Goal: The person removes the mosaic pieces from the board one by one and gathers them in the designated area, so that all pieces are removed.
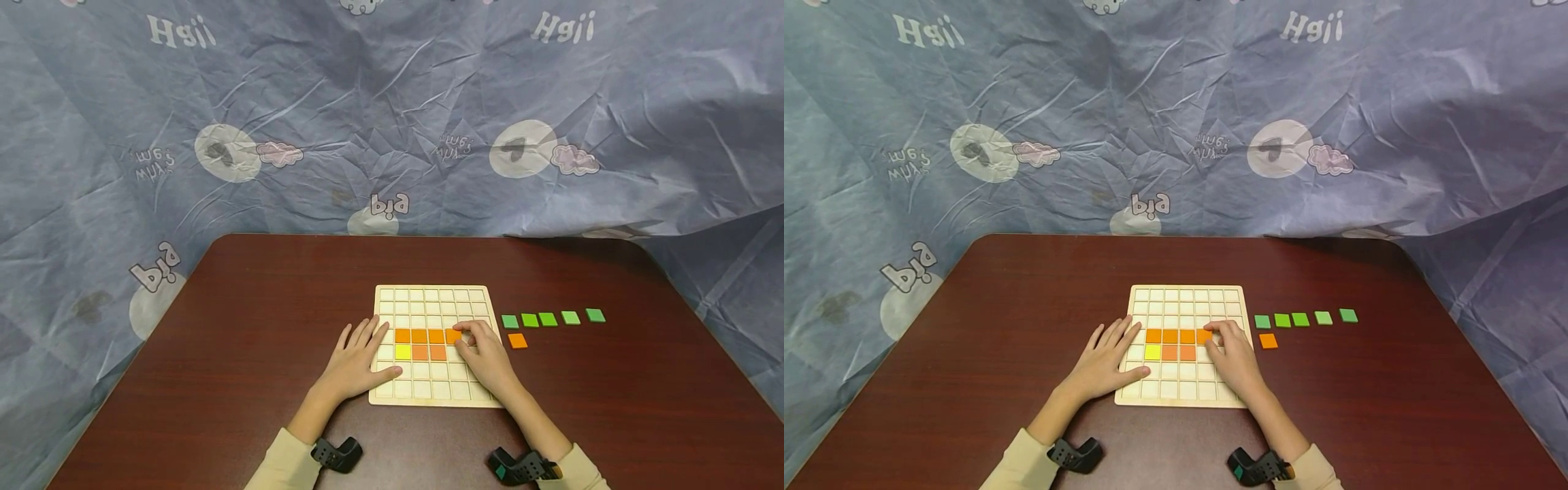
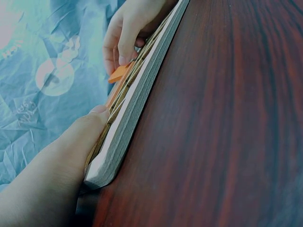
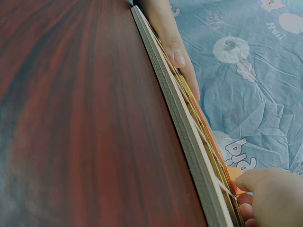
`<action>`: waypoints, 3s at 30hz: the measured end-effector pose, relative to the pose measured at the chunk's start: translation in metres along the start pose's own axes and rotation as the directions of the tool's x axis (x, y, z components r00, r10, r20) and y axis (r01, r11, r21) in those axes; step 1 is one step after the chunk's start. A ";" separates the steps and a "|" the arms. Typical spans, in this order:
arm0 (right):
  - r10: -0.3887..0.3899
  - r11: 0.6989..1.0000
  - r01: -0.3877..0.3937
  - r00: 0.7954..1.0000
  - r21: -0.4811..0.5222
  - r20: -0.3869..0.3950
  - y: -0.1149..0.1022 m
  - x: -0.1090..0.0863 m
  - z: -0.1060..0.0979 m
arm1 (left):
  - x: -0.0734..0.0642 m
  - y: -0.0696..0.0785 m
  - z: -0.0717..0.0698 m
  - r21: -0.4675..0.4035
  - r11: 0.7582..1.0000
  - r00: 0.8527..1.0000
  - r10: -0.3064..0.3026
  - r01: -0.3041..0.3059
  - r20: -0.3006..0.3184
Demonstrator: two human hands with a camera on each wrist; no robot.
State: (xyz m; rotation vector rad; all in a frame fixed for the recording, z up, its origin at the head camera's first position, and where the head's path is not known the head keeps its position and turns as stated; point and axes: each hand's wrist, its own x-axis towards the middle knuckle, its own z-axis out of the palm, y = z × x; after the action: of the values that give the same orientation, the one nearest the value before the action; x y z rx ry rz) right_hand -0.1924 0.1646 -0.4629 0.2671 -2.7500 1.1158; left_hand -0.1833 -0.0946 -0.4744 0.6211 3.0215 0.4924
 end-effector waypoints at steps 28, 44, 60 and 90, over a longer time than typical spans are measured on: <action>0.042 0.984 -0.049 0.998 0.169 0.044 0.006 -0.002 -0.023 | 0.003 0.003 -0.002 -0.021 1.000 1.000 -0.003 0.003 0.018; 0.076 0.997 -0.078 0.979 -0.006 -0.191 0.050 -0.018 -0.075 | 0.002 0.001 -0.004 -0.021 1.000 1.000 -0.003 0.003 0.006; 0.098 0.990 -0.119 0.962 -0.069 -0.256 0.074 -0.020 -0.071 | -0.001 -0.001 -0.001 -0.025 1.000 1.000 0.002 -0.001 0.002; 0.136 0.979 -0.160 0.976 -0.130 -0.171 0.074 -0.024 -0.069 | -0.002 0.000 0.001 -0.029 1.000 1.000 -0.012 0.012 0.014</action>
State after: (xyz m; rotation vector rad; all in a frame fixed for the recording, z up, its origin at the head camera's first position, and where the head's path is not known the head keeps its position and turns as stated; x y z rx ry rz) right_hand -0.1802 0.2675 -0.4690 -0.0465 -2.7230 0.9203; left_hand -0.1814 -0.0950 -0.4754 0.6020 2.9972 0.5281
